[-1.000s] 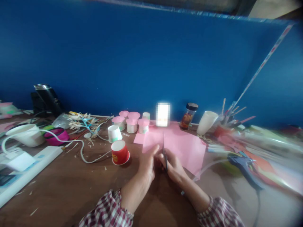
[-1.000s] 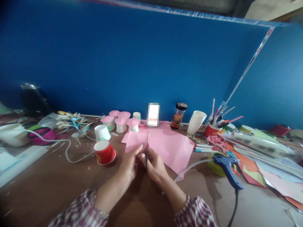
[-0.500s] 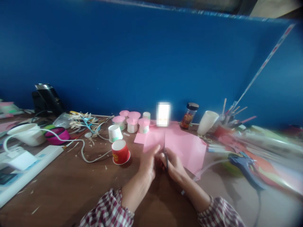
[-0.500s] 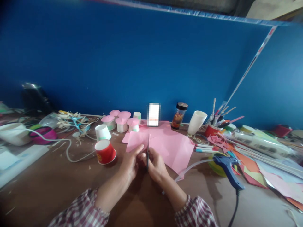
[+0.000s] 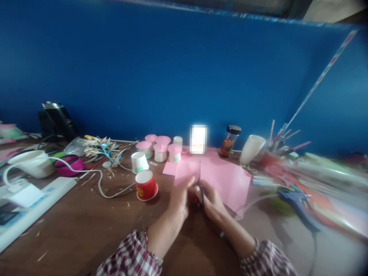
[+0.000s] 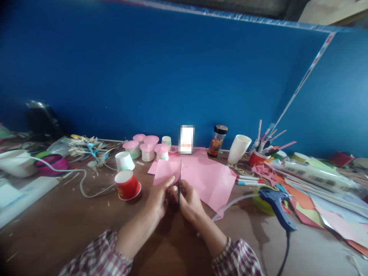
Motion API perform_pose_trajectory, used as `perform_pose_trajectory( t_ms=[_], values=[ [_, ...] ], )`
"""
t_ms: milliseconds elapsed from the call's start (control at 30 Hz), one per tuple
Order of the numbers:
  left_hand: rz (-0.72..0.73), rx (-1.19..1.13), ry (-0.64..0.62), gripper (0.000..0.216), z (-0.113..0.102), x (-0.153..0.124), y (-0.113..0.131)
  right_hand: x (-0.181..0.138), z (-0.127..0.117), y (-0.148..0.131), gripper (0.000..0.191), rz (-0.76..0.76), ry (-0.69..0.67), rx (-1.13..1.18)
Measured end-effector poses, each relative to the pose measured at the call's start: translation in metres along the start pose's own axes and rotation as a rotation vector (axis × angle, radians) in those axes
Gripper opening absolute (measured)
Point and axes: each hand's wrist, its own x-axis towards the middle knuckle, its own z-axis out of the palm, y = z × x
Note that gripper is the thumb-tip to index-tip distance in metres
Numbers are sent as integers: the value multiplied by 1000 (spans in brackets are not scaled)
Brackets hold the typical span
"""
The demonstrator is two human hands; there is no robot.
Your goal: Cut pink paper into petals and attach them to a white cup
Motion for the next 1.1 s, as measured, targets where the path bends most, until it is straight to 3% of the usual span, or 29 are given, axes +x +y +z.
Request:
perform_pose_trajectory(
  t_ms=[733, 1100],
  values=[
    [-6, 15, -47, 24, -3, 4, 0, 1, -2, -1, 28, -15, 7, -2],
    [64, 10, -32, 32, 0, -3, 2, 1, -2, -5, 30, 2, 18, -15]
  ],
)
